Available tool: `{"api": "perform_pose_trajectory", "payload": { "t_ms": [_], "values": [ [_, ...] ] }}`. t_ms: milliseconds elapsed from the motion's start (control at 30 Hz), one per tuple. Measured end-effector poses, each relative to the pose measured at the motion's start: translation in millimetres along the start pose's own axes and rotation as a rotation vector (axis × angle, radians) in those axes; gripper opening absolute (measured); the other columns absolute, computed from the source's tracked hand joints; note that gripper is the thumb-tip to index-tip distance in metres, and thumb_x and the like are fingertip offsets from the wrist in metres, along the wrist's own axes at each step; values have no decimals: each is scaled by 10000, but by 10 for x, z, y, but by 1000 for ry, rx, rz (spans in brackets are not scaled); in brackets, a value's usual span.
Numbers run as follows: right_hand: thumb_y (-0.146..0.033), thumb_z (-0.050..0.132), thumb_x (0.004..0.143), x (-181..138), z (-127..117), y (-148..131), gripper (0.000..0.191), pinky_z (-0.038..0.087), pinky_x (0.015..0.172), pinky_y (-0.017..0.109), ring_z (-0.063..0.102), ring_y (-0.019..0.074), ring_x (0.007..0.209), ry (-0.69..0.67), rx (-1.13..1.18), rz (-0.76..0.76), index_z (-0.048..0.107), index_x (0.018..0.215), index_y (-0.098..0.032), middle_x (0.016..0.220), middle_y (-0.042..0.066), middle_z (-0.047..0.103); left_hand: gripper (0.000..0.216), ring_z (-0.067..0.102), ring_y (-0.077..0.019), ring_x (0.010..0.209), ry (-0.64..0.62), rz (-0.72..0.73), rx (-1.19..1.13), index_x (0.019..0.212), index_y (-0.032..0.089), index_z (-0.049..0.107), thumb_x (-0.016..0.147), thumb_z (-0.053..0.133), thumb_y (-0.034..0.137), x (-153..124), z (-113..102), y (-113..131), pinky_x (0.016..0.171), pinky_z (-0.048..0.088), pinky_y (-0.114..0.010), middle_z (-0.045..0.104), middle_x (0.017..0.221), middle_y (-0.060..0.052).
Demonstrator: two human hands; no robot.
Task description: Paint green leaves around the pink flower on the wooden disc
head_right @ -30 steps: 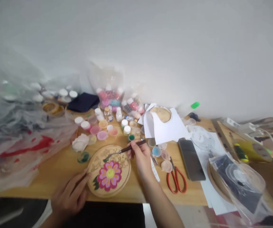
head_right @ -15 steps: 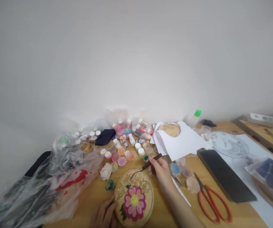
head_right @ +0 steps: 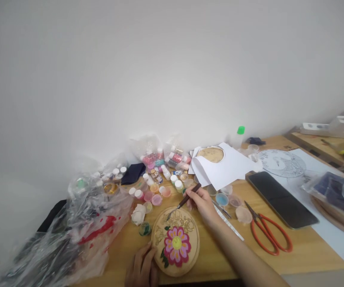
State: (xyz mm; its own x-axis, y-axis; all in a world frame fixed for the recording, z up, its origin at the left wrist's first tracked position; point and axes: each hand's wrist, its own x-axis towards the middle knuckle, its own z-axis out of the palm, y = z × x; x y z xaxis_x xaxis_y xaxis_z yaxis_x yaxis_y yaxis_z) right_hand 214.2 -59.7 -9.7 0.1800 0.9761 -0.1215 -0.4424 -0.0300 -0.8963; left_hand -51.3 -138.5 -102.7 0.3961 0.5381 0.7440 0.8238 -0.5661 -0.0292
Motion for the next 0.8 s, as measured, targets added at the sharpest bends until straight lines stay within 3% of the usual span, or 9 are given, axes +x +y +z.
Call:
{"api": "perform_pose_trajectory", "payload": {
  "t_ms": [200,367,600,667,733,800],
  "values": [
    [-619,823,588,2,-13,4,485,299,422,235,463,92,369,-4,10,21,646,637,-171,406,-19,544,288,678,-177,936,-56,-11,0,1040,170,670,859,458,96,-9,-42,-13,831,542,-293,728,1017,-94],
    [-642,794,605,-24,-34,-45,495,299,423,236,459,95,371,11,-32,18,637,635,-173,410,-16,542,278,671,-176,914,-62,104,-3,1053,158,669,855,478,120,12,-71,-70,815,529,-280,728,996,-96],
    [-632,774,642,-30,-106,-43,470,316,418,225,466,91,385,15,-53,0,628,648,-185,450,-12,563,284,650,-186,912,-108,30,-15,1050,168,663,866,452,119,53,-115,7,826,511,-302,722,993,-92],
    [-595,791,656,-30,-126,-26,436,333,417,226,479,94,392,19,-43,1,643,665,-185,472,-9,577,292,641,-186,909,-93,24,-24,1039,165,666,867,435,118,53,-93,48,831,504,-304,717,987,-93],
    [-560,798,675,-32,-134,-11,402,354,428,231,505,102,412,-5,-51,17,660,692,-183,506,-1,601,303,634,-200,923,1,-78,-45,1016,157,663,877,399,105,35,-55,81,840,495,-324,708,973,-108],
    [-565,801,670,-37,-125,-9,409,346,423,231,503,100,408,-13,-58,33,662,686,-181,509,1,602,305,626,-204,930,-9,-99,-53,1031,161,665,884,402,116,11,-24,101,850,486,-332,706,991,-109]
  ]
}}
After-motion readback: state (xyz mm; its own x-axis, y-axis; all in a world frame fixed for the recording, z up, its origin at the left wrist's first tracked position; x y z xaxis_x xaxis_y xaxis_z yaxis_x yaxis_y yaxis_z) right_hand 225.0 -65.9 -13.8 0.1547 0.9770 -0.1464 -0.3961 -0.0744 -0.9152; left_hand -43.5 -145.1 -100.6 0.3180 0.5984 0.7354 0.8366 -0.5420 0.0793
